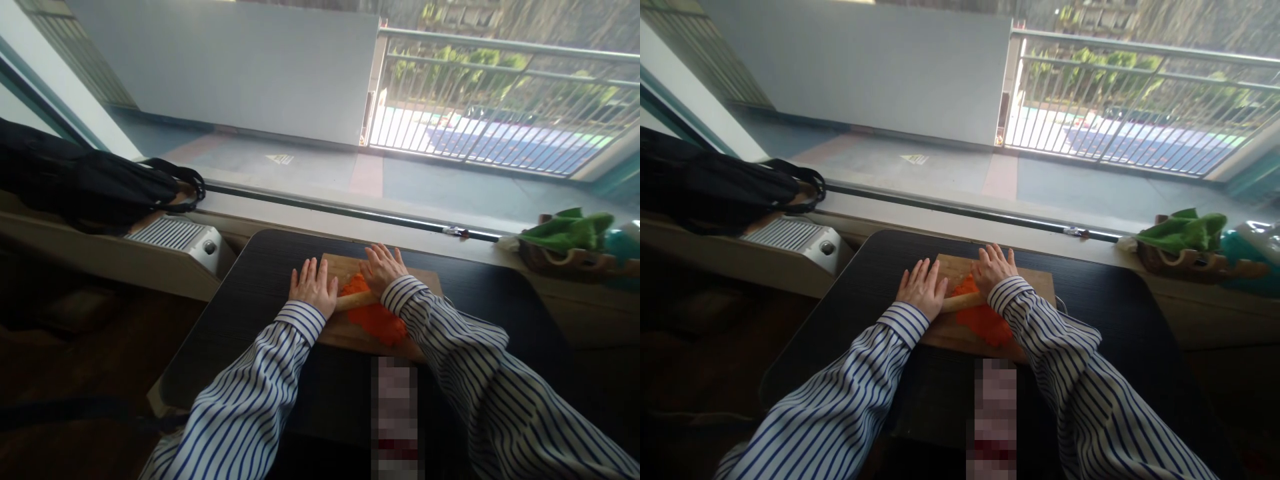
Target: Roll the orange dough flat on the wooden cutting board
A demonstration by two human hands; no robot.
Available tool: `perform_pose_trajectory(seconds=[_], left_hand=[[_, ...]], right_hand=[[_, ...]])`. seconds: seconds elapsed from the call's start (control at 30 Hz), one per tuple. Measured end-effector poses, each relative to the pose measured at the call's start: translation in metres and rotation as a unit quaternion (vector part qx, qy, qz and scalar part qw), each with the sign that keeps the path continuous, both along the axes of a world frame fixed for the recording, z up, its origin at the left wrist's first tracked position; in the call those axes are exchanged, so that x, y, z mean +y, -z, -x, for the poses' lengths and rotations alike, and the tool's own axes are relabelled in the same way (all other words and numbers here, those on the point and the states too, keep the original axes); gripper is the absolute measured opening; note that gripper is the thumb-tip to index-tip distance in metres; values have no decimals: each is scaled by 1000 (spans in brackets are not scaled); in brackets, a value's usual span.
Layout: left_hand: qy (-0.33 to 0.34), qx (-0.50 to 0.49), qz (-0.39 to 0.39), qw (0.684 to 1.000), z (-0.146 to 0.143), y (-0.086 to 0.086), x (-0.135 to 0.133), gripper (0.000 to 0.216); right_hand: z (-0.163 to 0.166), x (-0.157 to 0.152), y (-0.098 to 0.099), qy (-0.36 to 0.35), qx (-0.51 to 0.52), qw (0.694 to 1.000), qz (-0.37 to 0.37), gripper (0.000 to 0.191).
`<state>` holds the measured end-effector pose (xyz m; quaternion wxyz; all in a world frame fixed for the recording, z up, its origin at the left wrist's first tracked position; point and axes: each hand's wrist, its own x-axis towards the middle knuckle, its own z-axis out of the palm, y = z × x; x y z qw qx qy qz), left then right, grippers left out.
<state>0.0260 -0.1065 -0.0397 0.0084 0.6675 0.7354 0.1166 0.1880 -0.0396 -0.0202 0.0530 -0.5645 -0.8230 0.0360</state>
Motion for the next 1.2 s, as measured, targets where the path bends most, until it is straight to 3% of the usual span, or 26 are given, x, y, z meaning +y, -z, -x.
perform_pose_trajectory(seconds=[0.23,0.47,0.93,1.2], left_hand=[[33,8,5,999,-5,3,-25,54],[33,8,8,999,-3,0,-18,54],[47,-2,37,998,9,1,27,55],[52,22,2,998,3,-4,8,52]], right_hand=[[-15,-29,5,-12,-6,1000,7,53],[-21,-38,4,-114,-26,993,-19,61],[-8,-15,-3,-56,-24,998,27,48],[-10,-45,1,-30,-10,999,17,56]])
